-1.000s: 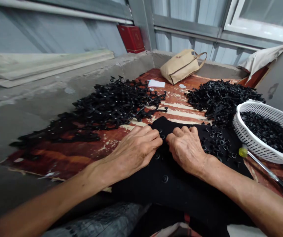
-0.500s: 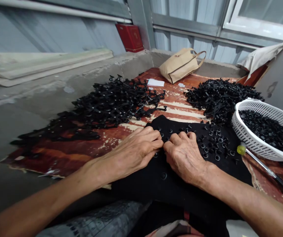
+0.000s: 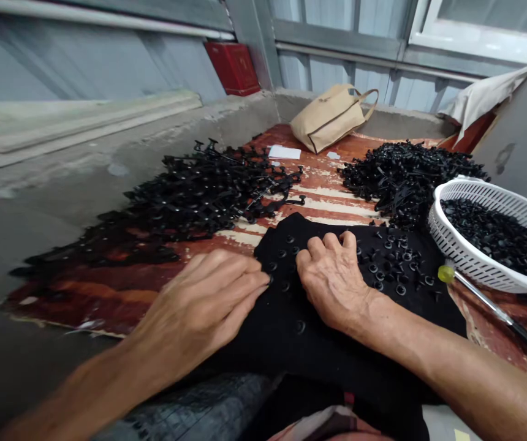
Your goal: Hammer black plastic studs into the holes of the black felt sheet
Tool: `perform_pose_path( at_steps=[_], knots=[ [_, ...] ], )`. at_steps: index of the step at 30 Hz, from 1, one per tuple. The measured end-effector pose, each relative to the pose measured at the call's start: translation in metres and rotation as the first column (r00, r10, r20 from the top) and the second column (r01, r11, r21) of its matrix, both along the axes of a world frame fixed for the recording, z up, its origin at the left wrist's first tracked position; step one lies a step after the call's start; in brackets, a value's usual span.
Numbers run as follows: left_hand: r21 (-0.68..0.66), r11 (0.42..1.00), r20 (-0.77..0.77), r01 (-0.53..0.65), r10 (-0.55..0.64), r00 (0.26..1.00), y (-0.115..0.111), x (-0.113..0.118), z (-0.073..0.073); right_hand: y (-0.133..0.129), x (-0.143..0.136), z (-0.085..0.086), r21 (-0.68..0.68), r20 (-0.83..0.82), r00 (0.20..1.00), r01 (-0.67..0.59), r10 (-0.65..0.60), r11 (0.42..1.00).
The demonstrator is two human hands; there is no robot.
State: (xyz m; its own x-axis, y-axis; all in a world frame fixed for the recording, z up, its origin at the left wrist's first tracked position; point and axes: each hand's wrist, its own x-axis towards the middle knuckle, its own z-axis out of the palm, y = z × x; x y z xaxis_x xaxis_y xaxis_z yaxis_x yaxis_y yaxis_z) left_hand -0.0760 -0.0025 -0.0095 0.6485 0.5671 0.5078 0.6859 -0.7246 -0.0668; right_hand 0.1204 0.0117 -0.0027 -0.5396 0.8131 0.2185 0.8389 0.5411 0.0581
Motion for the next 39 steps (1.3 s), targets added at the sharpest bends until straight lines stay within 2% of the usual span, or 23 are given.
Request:
perform_pose_path(
  at_steps=[4,8,11,14,17,22,25,30,34,39],
  knots=[
    [0.093,0.995,-0.052,-0.022,0.027,0.998,-0.023,-0.006,-0.014,-0.004,-0.001,0.000,-0.003,0.000,0.999,-0.053,0.053,0.999],
    [0.065,0.998,-0.094,-0.013,0.019,0.995,-0.034,-0.010,-0.027,-0.014,0.001,0.005,-0.014,-0.022,0.995,-0.094,0.094,0.995],
    [0.024,1.000,-0.055,-0.010,0.012,0.998,-0.036,-0.011,-0.031,-0.021,0.002,0.005,-0.016,-0.041,0.986,-0.164,0.163,0.986],
    [-0.001,1.000,0.007,-0.013,0.013,1.000,-0.033,-0.008,-0.030,-0.023,0.002,-0.002,-0.004,-0.046,0.968,-0.245,0.245,0.969],
    [-0.005,1.000,0.001,-0.011,0.011,1.000,-0.025,-0.003,-0.024,-0.022,0.001,-0.008,0.027,-0.053,0.959,-0.277,0.278,0.961],
    [-0.033,0.998,-0.029,-0.046,0.045,0.999,-0.018,0.001,-0.016,-0.024,0.008,-0.005,0.047,-0.074,0.951,-0.297,0.300,0.954],
    [-0.108,0.992,0.046,-0.059,0.064,0.997,-0.019,0.000,-0.014,-0.026,0.023,0.002,0.059,-0.124,0.957,-0.256,0.262,0.965],
    [-0.144,0.988,0.121,-0.057,0.075,0.990,-0.008,0.007,-0.009,-0.014,0.047,0.004,0.058,-0.203,0.977,-0.058,0.069,0.997],
    [-0.184,0.983,0.077,-0.007,0.022,0.997,0.010,0.026,-0.001,-0.004,0.048,-0.001,0.019,-0.189,0.982,-0.016,0.019,1.000],
    [-0.245,0.969,-0.082,-0.010,-0.010,0.997,0.023,0.048,-0.001,-0.004,0.047,-0.003,-0.013,-0.139,0.990,0.010,-0.012,1.000]
  ],
)
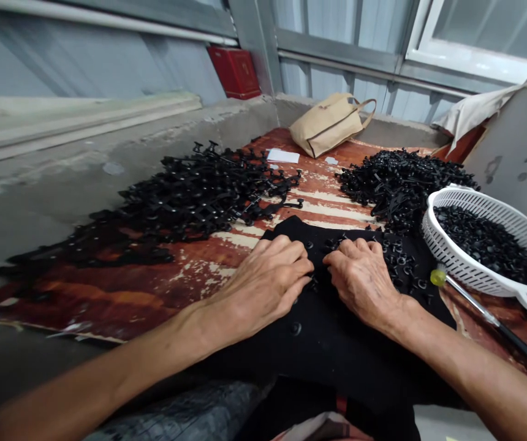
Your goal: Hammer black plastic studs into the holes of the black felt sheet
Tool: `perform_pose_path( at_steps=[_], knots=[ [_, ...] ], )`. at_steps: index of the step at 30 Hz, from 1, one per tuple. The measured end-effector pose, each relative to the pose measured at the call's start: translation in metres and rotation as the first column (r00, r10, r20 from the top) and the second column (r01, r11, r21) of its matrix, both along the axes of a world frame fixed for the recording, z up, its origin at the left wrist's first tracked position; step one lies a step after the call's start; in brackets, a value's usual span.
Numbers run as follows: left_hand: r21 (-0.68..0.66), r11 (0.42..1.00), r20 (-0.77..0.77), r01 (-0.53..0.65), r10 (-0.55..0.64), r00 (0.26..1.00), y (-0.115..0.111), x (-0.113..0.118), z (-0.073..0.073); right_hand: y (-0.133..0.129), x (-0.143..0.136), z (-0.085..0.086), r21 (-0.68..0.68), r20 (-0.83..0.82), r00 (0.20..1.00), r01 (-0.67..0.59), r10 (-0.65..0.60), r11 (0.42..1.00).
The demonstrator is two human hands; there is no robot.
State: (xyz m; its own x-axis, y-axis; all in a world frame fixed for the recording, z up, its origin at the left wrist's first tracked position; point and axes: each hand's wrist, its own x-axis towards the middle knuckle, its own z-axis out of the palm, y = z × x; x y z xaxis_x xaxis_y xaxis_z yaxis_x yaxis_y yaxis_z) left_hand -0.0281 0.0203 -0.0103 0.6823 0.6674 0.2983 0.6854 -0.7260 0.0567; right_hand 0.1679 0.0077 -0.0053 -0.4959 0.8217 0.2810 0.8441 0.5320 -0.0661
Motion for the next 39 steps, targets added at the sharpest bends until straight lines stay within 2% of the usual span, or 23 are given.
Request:
perform_pose_path(
  at_steps=[5,12,16,20,23,27,33,39],
  knots=[
    [-0.029,0.998,-0.063,-0.049,0.047,0.997,0.010,0.010,0.000,-0.002,0.000,0.000,-0.014,0.081,0.997,-0.002,0.004,1.000],
    [-0.115,0.988,-0.132,-0.102,0.086,0.987,0.029,0.018,0.012,-0.004,0.010,-0.005,-0.034,0.088,0.996,0.025,-0.022,0.999],
    [-0.141,0.986,-0.090,-0.090,0.078,0.993,0.036,0.018,0.019,-0.005,0.014,-0.006,-0.037,0.062,0.997,0.041,-0.039,0.998],
    [-0.172,0.983,-0.039,-0.057,0.051,0.998,0.047,0.019,0.024,0.002,0.012,-0.005,-0.032,0.032,0.994,0.110,-0.109,0.993],
    [-0.140,0.990,-0.063,-0.026,0.018,0.998,0.053,0.026,0.020,0.014,0.009,-0.003,-0.026,0.024,0.987,0.162,-0.162,0.986],
    [-0.115,0.992,-0.121,-0.049,0.035,0.992,0.056,0.034,0.015,0.033,0.003,0.001,-0.045,0.034,0.982,0.187,-0.186,0.981],
    [0.041,0.998,-0.128,-0.050,0.055,0.990,0.064,0.029,0.021,0.047,-0.003,-0.004,-0.087,0.050,0.987,0.155,-0.151,0.984],
    [0.032,0.996,-0.209,0.078,-0.069,0.975,0.073,0.029,0.013,0.047,-0.001,-0.009,-0.109,0.038,0.987,0.156,-0.153,0.982]
  ],
)
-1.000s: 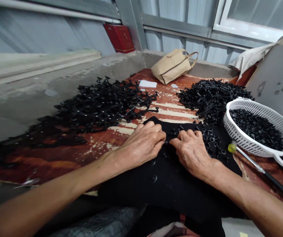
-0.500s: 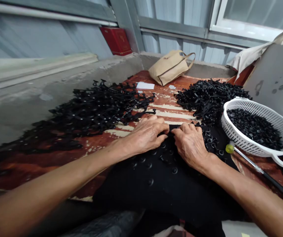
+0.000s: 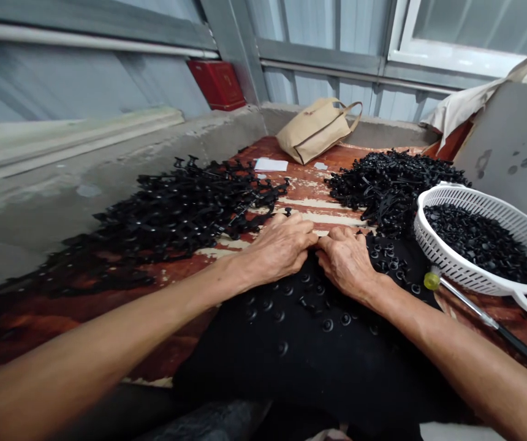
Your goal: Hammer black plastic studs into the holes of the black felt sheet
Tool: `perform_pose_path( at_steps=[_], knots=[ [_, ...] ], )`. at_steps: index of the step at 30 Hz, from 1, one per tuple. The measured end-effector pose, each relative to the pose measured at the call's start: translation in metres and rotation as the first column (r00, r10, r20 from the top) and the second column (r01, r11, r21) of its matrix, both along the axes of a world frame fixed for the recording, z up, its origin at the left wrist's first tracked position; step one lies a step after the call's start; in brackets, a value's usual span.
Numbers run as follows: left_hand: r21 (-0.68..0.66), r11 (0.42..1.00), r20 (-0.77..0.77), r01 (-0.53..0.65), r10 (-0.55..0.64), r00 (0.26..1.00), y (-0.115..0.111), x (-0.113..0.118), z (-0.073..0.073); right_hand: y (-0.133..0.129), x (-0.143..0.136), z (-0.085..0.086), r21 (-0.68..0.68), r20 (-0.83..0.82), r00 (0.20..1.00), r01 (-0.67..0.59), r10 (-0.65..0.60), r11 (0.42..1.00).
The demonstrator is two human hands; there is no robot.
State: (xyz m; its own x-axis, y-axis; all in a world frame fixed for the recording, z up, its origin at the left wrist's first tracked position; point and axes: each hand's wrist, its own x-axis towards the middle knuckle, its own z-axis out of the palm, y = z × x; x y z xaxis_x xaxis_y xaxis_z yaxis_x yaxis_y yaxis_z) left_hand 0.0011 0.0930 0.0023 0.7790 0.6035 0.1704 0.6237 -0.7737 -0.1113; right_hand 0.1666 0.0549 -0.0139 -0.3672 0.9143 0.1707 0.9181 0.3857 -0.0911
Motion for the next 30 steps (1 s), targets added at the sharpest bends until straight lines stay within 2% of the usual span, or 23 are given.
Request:
perform_pose_path(
  at_steps=[5,11,17,21,24,30],
  knots=[
    [-0.027,1.000,-0.015,0.011,-0.011,1.000,0.001,-0.008,0.003,-0.006,0.003,0.002,-0.009,-0.035,0.999,-0.013,0.013,1.000],
    [-0.096,0.994,0.087,-0.048,0.057,0.995,0.001,-0.015,0.013,-0.009,0.006,0.001,0.003,-0.043,0.999,-0.003,0.003,1.000],
    [-0.047,0.998,0.139,-0.052,0.058,0.989,-0.004,-0.018,0.007,-0.014,-0.003,0.003,0.023,-0.074,0.995,-0.059,0.060,0.998],
    [-0.045,0.998,0.159,-0.053,0.060,0.986,-0.017,-0.026,0.002,-0.014,-0.007,0.007,0.025,-0.081,0.993,-0.082,0.084,0.996],
    [-0.052,0.997,0.196,-0.063,0.072,0.978,-0.031,-0.032,-0.001,-0.009,-0.005,0.010,0.033,-0.069,0.997,-0.031,0.033,0.999],
    [-0.094,0.993,0.242,-0.067,0.088,0.966,-0.052,-0.034,-0.004,-0.006,-0.009,0.012,0.021,0.088,0.996,0.027,-0.029,0.999]
  ],
)
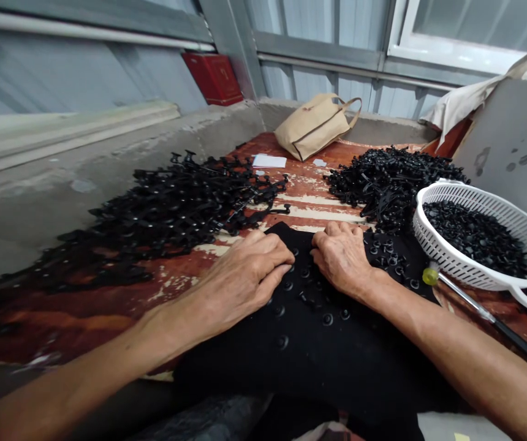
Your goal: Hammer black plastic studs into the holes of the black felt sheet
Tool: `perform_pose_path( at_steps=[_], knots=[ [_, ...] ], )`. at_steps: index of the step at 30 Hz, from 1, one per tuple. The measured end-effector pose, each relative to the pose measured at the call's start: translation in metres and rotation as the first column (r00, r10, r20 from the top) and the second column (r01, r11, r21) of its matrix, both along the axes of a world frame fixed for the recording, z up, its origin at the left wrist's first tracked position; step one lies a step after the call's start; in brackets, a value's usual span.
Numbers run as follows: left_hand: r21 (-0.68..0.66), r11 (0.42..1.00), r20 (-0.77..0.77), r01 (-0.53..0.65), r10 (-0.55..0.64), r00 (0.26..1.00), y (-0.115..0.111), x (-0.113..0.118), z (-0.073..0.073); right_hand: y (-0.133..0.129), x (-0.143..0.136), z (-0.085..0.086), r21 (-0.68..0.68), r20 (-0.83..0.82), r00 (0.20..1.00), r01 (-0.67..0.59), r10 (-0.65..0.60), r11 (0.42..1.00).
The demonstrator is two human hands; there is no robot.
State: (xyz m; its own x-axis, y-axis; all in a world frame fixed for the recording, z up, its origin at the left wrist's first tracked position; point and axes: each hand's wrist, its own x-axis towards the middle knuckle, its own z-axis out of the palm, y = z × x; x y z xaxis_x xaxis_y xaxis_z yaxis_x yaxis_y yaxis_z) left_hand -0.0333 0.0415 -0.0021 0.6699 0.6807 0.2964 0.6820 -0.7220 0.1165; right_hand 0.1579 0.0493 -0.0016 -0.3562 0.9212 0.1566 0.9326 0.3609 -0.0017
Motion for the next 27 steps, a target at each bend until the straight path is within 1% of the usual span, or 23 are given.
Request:
perform_pose_path(
  at_steps=[3,7,9,12,15,18,23,27],
  knots=[
    [-0.047,0.999,-0.009,-0.015,0.014,1.000,-0.009,0.000,0.000,0.000,-0.003,0.001,-0.007,0.067,0.998,-0.011,0.011,1.000],
    [-0.092,0.995,0.006,-0.036,0.037,0.999,-0.018,-0.002,0.001,0.002,0.000,0.002,-0.003,0.114,0.992,-0.047,0.047,0.999],
    [-0.106,0.993,0.007,-0.046,0.047,0.999,-0.020,-0.002,0.001,0.004,0.002,0.002,0.016,0.128,0.991,-0.037,0.034,0.999],
    [-0.141,0.989,-0.014,-0.051,0.049,0.999,-0.026,0.001,0.000,0.010,0.002,0.000,0.061,0.141,0.990,0.016,-0.024,0.998],
    [-0.140,0.989,-0.019,-0.040,0.038,0.999,-0.031,0.005,-0.003,0.015,0.002,-0.003,0.079,0.143,0.989,0.036,-0.047,0.996],
    [-0.119,0.992,-0.008,-0.036,0.036,0.999,-0.033,0.007,-0.005,0.014,0.004,-0.004,0.067,0.131,0.991,0.007,-0.016,0.998],
    [-0.125,0.990,-0.012,-0.072,0.071,0.997,-0.027,0.013,0.000,-0.003,0.009,0.002,0.044,0.055,0.997,-0.051,0.049,0.998],
    [-0.087,0.992,-0.063,-0.093,0.087,0.994,-0.023,0.021,-0.001,-0.026,0.011,0.005,-0.020,0.031,0.986,-0.161,0.161,0.987]
  ],
)
